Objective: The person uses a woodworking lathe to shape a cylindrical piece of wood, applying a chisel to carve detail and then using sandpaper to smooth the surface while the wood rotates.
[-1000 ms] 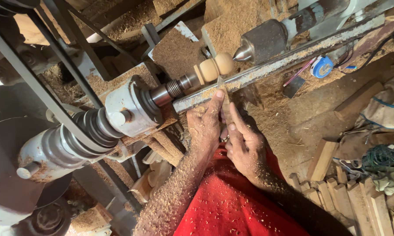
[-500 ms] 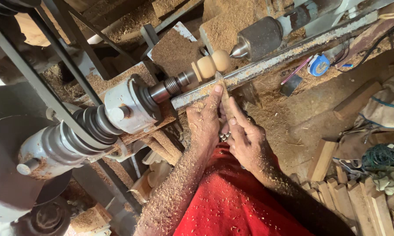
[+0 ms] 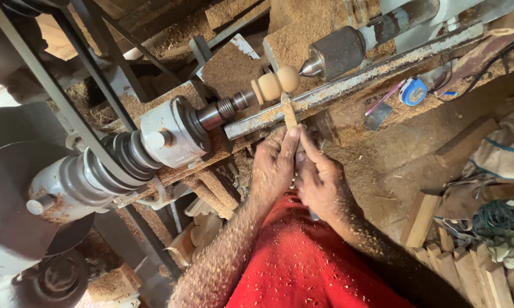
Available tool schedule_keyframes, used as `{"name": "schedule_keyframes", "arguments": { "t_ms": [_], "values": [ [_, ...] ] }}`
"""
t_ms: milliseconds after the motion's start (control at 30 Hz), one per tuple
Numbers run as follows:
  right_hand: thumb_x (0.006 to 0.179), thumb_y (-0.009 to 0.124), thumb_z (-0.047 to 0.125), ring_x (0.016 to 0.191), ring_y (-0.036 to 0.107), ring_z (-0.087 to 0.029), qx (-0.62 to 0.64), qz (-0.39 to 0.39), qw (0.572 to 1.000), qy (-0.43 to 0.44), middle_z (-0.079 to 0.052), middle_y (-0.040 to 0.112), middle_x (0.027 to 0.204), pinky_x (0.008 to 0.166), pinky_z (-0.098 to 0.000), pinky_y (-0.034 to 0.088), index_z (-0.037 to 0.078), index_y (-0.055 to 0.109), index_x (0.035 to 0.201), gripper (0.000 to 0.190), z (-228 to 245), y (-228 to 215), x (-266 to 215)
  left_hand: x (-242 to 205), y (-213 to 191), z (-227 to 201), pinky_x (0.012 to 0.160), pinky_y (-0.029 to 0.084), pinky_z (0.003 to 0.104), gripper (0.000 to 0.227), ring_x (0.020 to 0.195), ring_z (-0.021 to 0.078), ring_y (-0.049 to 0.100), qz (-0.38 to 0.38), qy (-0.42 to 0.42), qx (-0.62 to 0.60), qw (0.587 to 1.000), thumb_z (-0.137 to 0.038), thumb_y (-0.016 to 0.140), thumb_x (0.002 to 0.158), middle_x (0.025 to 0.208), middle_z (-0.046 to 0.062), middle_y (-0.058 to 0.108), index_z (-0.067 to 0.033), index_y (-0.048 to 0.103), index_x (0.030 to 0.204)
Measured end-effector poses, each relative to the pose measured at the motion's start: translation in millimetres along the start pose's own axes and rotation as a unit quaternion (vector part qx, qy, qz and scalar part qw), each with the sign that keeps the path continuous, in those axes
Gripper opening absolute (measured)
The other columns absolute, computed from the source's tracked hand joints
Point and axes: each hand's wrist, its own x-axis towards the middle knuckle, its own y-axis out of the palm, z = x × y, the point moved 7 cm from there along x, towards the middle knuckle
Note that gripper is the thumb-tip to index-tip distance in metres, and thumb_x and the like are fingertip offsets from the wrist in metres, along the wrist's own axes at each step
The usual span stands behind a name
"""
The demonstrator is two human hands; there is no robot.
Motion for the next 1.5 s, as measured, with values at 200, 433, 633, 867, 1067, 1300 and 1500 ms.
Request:
{"name": "schedule_keyframes", "arguments": {
  "t_ms": [200, 433, 633, 867, 1067, 1300, 1500],
  "values": [
    [0.098, 0.043, -0.004, 0.055, 0.061, -0.007, -0.034, -0.008, 0.995, -0.098, 0.0, 0.064, 0.081, 0.05, -0.0242, 0.057, 0.024, 0.035, 0.159, 0.068, 0.5, 26.9, -5.2, -0.4, -28.0, -7.7, 0.056, 0.059, 0.035, 0.043, 0.053, 0.0179, 0.068, 0.019, 0.009, 0.146, 0.989, -0.04, 0.048, 0.105, 0.066, 0.008, 0.069, -0.005, 0.07, 0.094],
    [0.109, 0.05, -0.002, 0.08, 0.065, -0.006, 0.134, 0.046, 0.966, -0.217, -0.007, 0.068, 0.109, 0.068, -0.0227, 0.058, 0.009, 0.018, 0.169, 0.069, -4.6, 66.8, 1.8, 8.4, -65.3, -24.4, 0.063, 0.059, 0.037, 0.049, 0.056, 0.0223, 0.07, 0.053, -0.069, 0.291, 0.953, -0.039, 0.054, 0.104, 0.063, 0.016, 0.071, -0.0005, 0.076, 0.083],
    [0.1, 0.052, 0.006, 0.08, 0.072, -0.008, 0.159, 0.068, 0.978, -0.118, -0.001, 0.067, 0.118, 0.063, -0.0254, 0.065, 0.015, 0.013, 0.161, 0.073, 6.6, 80.9, -1.0, 15.9, -77.3, -48.3, 0.058, 0.055, 0.037, 0.04, 0.06, 0.0184, 0.069, 0.07, 0.001, 0.244, 0.967, -0.035, 0.06, 0.101, 0.069, 0.011, 0.074, -0.0014, 0.076, 0.087],
    [0.105, 0.061, 0.017, 0.073, 0.067, -0.009, 0.006, 0.041, 0.995, -0.093, -0.004, 0.072, 0.092, 0.059, -0.0232, 0.054, 0.0, 0.063, 0.131, 0.032, 8.9, 8.3, 19.9, -40.3, -49.6, -27.9, 0.055, 0.054, 0.034, 0.033, 0.057, 0.0145, 0.067, -0.033, 0.017, 0.181, 0.983, -0.03, 0.055, 0.102, 0.066, 0.009, 0.073, -0.0028, 0.072, 0.093],
    [0.098, 0.069, 0.007, 0.072, 0.067, -0.008, -0.097, 0.047, 0.978, -0.178, -0.005, 0.074, 0.085, 0.062, -0.0222, 0.055, -0.003, 0.065, 0.12, 0.025, 33.0, -19.5, 46.5, -63.0, 16.1, 16.6, 0.053, 0.052, 0.028, 0.028, 0.059, 0.0108, 0.063, -0.074, 0.012, -0.063, 0.995, -0.028, 0.05, 0.11, 0.074, 0.005, 0.065, -0.0024, 0.06, 0.117],
    [0.102, 0.067, 0.002, 0.088, 0.067, -0.006, -0.053, 0.083, 0.965, -0.242, -0.007, 0.075, 0.101, 0.076, -0.0208, 0.056, -0.007, 0.062, 0.131, 0.031, 32.7, -24.7, 67.7, -57.9, 54.9, 36.0, 0.04, 0.047, 0.027, 0.031, 0.044, 0.0116, 0.061, -0.135, -0.087, -0.069, 0.985, -0.029, 0.044, 0.107, 0.065, 0.004, 0.064, -0.0042, 0.056, 0.121],
    [0.1, 0.07, 0.004, 0.09, 0.068, -0.006, -0.102, 0.062, 0.961, -0.248, -0.008, 0.077, 0.106, 0.078, -0.0213, 0.058, -0.005, 0.068, 0.128, 0.029, 40.7, -30.3, 70.5, -50.3, 58.9, 30.6, 0.039, 0.048, 0.028, 0.033, 0.045, 0.0114, 0.062, -0.155, -0.091, -0.071, 0.981, -0.029, 0.043, 0.107, 0.064, 0.004, 0.063, -0.0032, 0.055, 0.123]
  ]
}}
